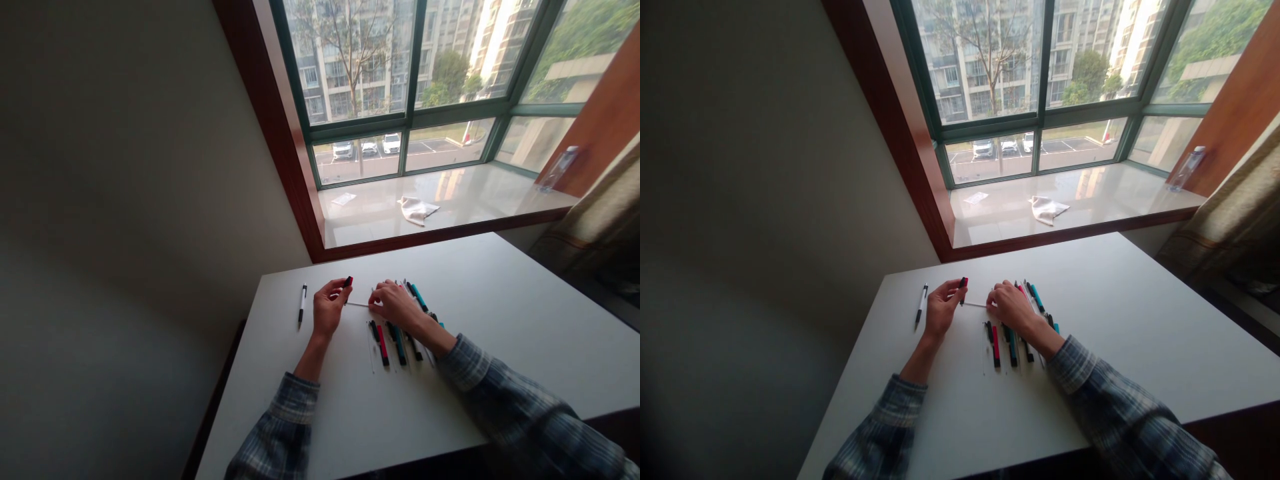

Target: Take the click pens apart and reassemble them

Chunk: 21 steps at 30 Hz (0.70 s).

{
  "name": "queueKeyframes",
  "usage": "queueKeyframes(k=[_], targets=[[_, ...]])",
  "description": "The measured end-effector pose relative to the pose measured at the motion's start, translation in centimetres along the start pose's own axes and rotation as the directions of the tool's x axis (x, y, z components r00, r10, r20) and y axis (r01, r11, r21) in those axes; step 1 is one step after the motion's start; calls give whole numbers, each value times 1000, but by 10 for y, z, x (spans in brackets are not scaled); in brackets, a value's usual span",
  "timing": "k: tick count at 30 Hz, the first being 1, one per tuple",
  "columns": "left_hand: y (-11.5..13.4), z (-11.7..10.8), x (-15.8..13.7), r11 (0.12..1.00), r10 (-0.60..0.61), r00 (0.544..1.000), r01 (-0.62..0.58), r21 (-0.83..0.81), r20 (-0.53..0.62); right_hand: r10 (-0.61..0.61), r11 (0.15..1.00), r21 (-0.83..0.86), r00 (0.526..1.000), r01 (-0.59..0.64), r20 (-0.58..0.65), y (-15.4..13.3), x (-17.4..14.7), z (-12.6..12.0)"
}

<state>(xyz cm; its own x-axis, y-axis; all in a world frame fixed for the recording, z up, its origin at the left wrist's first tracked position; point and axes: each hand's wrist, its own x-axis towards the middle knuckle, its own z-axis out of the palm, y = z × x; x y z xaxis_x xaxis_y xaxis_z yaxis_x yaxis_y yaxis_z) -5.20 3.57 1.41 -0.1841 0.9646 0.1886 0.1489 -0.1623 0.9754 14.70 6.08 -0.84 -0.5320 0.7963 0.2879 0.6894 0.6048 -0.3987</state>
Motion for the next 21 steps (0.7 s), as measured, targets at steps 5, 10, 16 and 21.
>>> queueKeyframes(k=[5,10,16,21], targets=[[1,-2,0,1000,15,999,-15,6,-30,0,1000,-3,999,0,-33,-1,1,3],[0,-3,-1,1000,-14,1000,14,12,-1,183,949,289,968,-127,-174,5,3,-9],[-3,1,-6,984,45,992,-65,168,118,323,602,795,933,-75,-157,13,10,-15],[0,4,-10,965,79,981,-119,234,175,305,367,930,942,23,-143,5,12,-14]])
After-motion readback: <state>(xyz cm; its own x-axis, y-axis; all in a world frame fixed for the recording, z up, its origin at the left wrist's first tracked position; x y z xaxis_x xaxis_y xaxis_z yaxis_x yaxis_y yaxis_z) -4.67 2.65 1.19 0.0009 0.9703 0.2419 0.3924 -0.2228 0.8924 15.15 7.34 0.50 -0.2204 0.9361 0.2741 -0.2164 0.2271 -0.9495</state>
